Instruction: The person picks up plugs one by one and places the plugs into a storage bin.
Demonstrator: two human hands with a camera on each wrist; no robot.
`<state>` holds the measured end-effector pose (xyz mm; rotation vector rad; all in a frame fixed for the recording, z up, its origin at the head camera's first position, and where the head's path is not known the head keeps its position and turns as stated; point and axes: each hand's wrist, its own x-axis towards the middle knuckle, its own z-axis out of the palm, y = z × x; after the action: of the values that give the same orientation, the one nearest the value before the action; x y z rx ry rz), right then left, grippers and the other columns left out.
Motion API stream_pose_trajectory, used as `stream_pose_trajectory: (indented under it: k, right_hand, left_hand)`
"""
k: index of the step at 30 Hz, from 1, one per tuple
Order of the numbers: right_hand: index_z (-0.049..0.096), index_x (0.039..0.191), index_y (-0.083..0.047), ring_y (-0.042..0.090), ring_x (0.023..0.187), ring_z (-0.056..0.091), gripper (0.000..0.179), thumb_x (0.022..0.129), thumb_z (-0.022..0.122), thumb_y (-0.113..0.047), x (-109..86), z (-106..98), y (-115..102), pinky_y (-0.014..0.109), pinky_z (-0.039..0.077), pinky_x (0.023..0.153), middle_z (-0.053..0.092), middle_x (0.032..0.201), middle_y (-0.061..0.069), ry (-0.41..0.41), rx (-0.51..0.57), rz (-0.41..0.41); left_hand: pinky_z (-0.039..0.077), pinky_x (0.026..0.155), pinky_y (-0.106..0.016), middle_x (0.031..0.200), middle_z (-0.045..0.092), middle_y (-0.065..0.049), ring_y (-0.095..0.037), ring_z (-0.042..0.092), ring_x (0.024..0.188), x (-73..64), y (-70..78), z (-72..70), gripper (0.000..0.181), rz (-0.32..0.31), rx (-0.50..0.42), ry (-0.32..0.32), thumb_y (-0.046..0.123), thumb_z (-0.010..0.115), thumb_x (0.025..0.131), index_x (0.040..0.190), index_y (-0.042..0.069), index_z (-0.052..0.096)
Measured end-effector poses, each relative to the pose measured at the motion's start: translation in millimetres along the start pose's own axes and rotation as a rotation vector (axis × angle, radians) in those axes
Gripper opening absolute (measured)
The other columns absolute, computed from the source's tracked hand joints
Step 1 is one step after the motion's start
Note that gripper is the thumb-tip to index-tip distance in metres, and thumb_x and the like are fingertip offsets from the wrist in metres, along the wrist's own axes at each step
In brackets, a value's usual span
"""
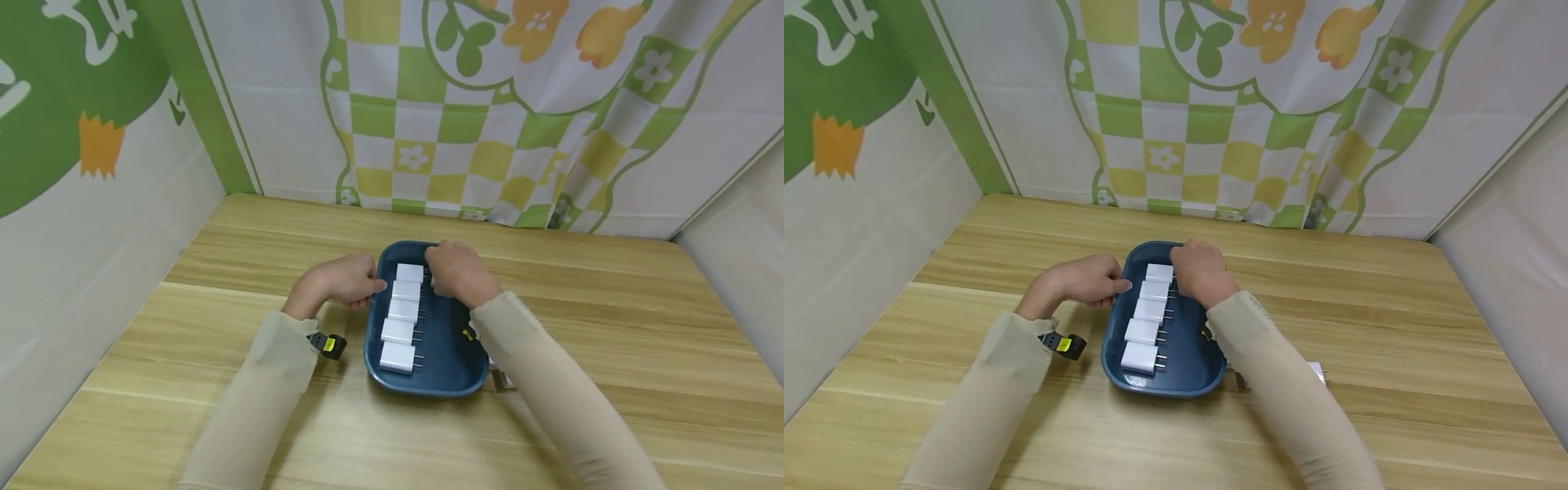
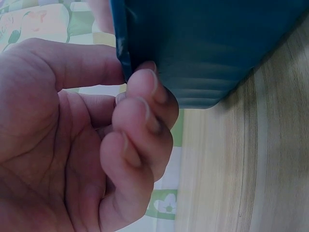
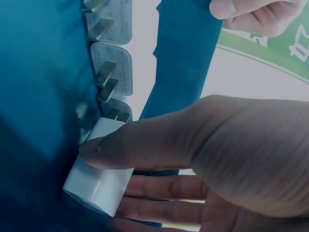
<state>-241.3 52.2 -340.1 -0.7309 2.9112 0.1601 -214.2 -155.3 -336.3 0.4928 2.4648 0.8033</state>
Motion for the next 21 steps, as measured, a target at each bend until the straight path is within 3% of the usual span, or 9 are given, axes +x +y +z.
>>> stream_pose_trajectory:
  k: [10, 21]
  right_hand:
    - [0.070, 0.097, -0.003, 0.029, 0.081, 0.065, 0.007, 0.091, 0.067, -0.003, 1.9, 5.5, 0.1, 0.046, 0.056, 0.073, 0.069, 0.090, 0.015, 0.025, -0.019, -0.007]
    - [0.072, 0.092, -0.001, 0.026, 0.067, 0.062, 0.010, 0.095, 0.063, -0.001, 3.2, 8.1, -2.7, 0.043, 0.055, 0.058, 0.068, 0.083, 0.016, 0.130, -0.058, 0.000]
  left_hand:
    - [0.043, 0.051, -0.024, 0.054, 0.055, -0.002, -0.011, 0.049, 0.048, 1.6, -1.3, 0.2, 0.043, -0.006, -0.001, -0.006, 0.017, 0.052, 0.106, 0.066, 0.003, 0.062]
    - [0.042, 0.050, -0.023, 0.055, 0.055, -0.002, -0.011, 0.049, 0.048, 1.6, -1.6, 0.0, 0.043, -0.005, -0.002, -0.011, 0.017, 0.052, 0.106, 0.067, 0.002, 0.063]
